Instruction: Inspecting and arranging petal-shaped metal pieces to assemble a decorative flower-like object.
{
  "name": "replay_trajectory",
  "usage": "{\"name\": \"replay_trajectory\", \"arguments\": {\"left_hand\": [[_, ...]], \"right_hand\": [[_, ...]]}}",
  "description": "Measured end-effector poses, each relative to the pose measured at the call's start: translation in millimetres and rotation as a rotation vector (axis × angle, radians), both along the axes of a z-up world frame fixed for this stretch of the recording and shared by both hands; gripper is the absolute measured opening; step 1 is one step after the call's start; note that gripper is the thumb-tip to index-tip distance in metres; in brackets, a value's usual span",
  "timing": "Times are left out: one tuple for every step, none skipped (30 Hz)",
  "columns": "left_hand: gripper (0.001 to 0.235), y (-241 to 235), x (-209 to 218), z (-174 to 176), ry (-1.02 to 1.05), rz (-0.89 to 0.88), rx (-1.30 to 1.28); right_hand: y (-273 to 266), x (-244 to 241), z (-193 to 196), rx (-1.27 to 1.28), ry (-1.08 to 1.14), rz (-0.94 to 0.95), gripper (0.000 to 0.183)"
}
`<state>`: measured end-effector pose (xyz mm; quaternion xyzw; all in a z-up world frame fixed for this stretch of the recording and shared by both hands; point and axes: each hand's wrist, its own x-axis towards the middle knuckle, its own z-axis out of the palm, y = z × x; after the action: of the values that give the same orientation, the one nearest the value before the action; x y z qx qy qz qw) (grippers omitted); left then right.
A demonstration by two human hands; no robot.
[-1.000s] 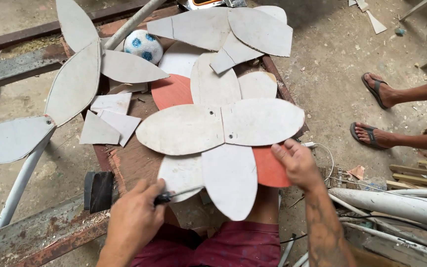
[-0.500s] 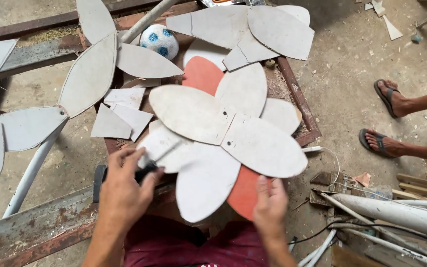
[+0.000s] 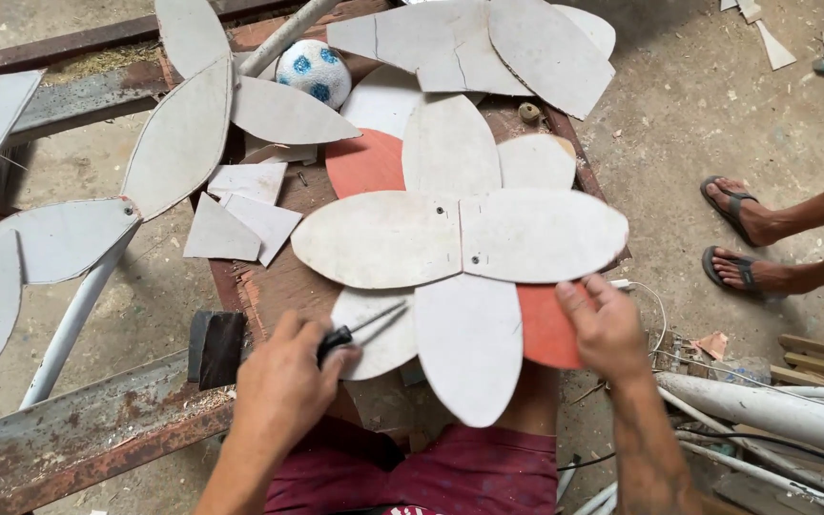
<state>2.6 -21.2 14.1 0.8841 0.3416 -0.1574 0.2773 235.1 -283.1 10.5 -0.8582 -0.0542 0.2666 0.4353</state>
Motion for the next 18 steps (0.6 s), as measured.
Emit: {"name": "replay_trajectory", "arguments": {"left_hand": [[0.047, -6.7, -1.3, -1.0, 0.004, 0.0, 0.002], [0.051, -13.4, 0.2, -2.6, 0.04, 0.006, -0.029], [0.055, -19.6, 1.8, -3.8, 0.077, 0.013, -0.06], [0.055, -16.5, 4.8, 0.3, 0.074, 0.016, -0.061], [0.053, -12.4, 7.2, 4.6, 0.07, 0.096, -0.126], [0.05, -5.2, 7.6, 8.8, 0.065, 0.188, -0.185], [0.05, 4.3, 7.4, 10.2, 0.06, 0.201, -0.18], [0.049, 12.7, 6.4, 11.9, -0.01, 0.255, -0.161], [0.054, 20.7, 5.9, 12.6, -0.079, 0.309, -0.142], [0.054, 25.5, 1.4, 6.7, -0.066, 0.308, -0.154], [0.055, 29.8, -3.3, 0.7, -0.185, 0.299, -0.092], [0.055, 40.9, -4.5, -4.0, -0.32, 0.286, -0.01], [0.055, 40.3, -3.0, -3.8, -0.324, 0.282, -0.003], [0.057, 38.4, -3.5, -2.4, -0.316, 0.289, -0.017], [0.058, 36.8, -4.4, -0.8, -0.308, 0.297, -0.03], [0.058, 32.3, -7.5, 1.0, -0.303, 0.293, -0.029], [0.043, 28.5, -11.5, 3.4, -0.263, 0.291, -0.104], [0.031, 23.4, -9.6, 4.9, -0.244, 0.293, -0.181]], "right_hand": [[-2.5, 8.8, -9.3, 0.002, 0.004, 0.0, 0.045], [-6.4, 18.9, -16.9, 0.133, 0.032, 0.015, 0.038], [-10.0, 29.2, -24.2, 0.264, 0.059, 0.031, 0.031], [-8.7, 18.9, -19.1, 0.262, 0.056, 0.034, 0.031], [-6.5, 8.0, -14.0, 0.069, -0.012, 0.001, 0.054], [1.2, -2.2, -10.9, -0.115, -0.079, -0.021, 0.079], [7.5, -24.9, -15.6, -0.109, -0.084, -0.008, 0.079], [11.6, -49.3, -20.6, 0.028, -0.109, -0.118, 0.062], [14.8, -73.0, -26.5, 0.165, -0.131, -0.227, 0.047], [21.9, -89.3, -25.8, 0.15, -0.122, -0.23, 0.047], [28.6, -105.5, -25.2, 0.169, -0.119, -0.284, 0.044], [42.9, -118.0, -26.9, 0.211, -0.127, -0.339, 0.041], [37.0, -106.0, -32.2, 0.219, -0.128, -0.342, 0.041], [29.2, -97.7, -36.5, 0.235, -0.156, -0.31, 0.044], [21.4, -89.9, -40.9, 0.251, -0.183, -0.279, 0.048], [9.5, -71.7, -46.2, 0.251, -0.179, -0.284, 0.048], [-2.1, -54.5, -51.2, 0.238, -0.119, -0.214, 0.042], [-13.5, -28.0, -52.9, 0.228, -0.079, -0.135, 0.037]]}}
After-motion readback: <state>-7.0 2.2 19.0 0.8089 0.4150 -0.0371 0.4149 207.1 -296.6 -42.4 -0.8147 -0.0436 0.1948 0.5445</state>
